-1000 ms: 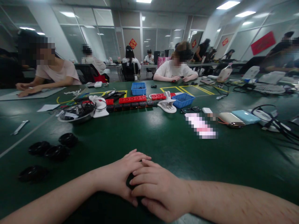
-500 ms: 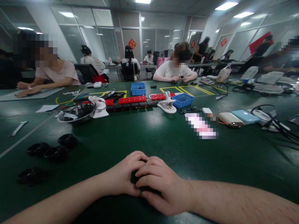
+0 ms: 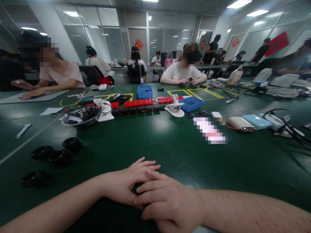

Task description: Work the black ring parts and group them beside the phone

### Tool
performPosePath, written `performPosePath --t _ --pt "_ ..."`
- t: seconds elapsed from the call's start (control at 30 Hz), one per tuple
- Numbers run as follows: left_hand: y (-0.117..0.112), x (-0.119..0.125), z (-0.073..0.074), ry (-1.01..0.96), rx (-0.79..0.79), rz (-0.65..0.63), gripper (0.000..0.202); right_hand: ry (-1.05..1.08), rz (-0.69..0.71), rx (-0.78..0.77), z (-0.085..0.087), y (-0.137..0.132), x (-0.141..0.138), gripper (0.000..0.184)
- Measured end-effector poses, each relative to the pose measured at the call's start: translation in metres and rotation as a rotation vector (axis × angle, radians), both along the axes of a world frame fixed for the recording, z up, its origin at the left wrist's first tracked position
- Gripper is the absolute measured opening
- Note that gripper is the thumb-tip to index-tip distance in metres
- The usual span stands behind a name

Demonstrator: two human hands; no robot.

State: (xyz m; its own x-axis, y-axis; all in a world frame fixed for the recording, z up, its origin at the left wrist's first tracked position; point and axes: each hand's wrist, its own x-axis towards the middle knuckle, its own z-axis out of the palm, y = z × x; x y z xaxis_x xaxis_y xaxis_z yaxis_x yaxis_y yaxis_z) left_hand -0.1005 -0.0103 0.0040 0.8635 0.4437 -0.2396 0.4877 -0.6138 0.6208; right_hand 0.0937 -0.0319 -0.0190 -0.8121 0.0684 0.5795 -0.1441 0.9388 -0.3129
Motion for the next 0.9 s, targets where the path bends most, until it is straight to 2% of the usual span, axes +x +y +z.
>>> performPosePath --t 0.1,0.2,0.27,0.33,0.43,0.5,0.63,0.8,0.9 --pt "-0.005 -0.002 -0.002 0.016 -0.018 0.049 0.094 0.035 -0.056 0.009 0.0 -0.001 -0.001 0.027" --pt "-0.015 0.003 -0.012 0.012 0.031 0.163 0.103 0.078 -0.157 0.012 0.001 -0.002 -0.001 0.024" --pt "-0.022 0.01 -0.021 -0.048 0.133 0.288 0.095 0.068 -0.219 0.012 0.002 -0.002 0.0 0.021" --pt "-0.026 0.017 -0.028 -0.127 0.238 0.418 0.07 0.041 -0.273 0.011 0.003 -0.001 0.0 0.019" --pt "-0.025 0.021 -0.029 -0.2 0.284 0.485 0.034 0.015 -0.335 -0.015 0.003 -0.001 0.0 0.017" --pt "-0.021 0.018 -0.027 -0.232 0.264 0.459 0.03 0.014 -0.348 -0.049 0.002 -0.001 0.0 0.017" --pt "-0.009 0.01 -0.021 -0.246 0.186 0.303 0.034 0.064 -0.303 -0.072 0.001 -0.001 0.0 0.02" --pt "-0.001 0.004 -0.015 -0.147 0.159 0.184 0.034 0.088 -0.133 -0.09 0.002 0.0 0.001 0.025" --pt "-0.002 0.002 -0.014 -0.076 0.114 0.119 0.033 0.077 -0.047 -0.119 0.002 0.0 0.0 0.022"
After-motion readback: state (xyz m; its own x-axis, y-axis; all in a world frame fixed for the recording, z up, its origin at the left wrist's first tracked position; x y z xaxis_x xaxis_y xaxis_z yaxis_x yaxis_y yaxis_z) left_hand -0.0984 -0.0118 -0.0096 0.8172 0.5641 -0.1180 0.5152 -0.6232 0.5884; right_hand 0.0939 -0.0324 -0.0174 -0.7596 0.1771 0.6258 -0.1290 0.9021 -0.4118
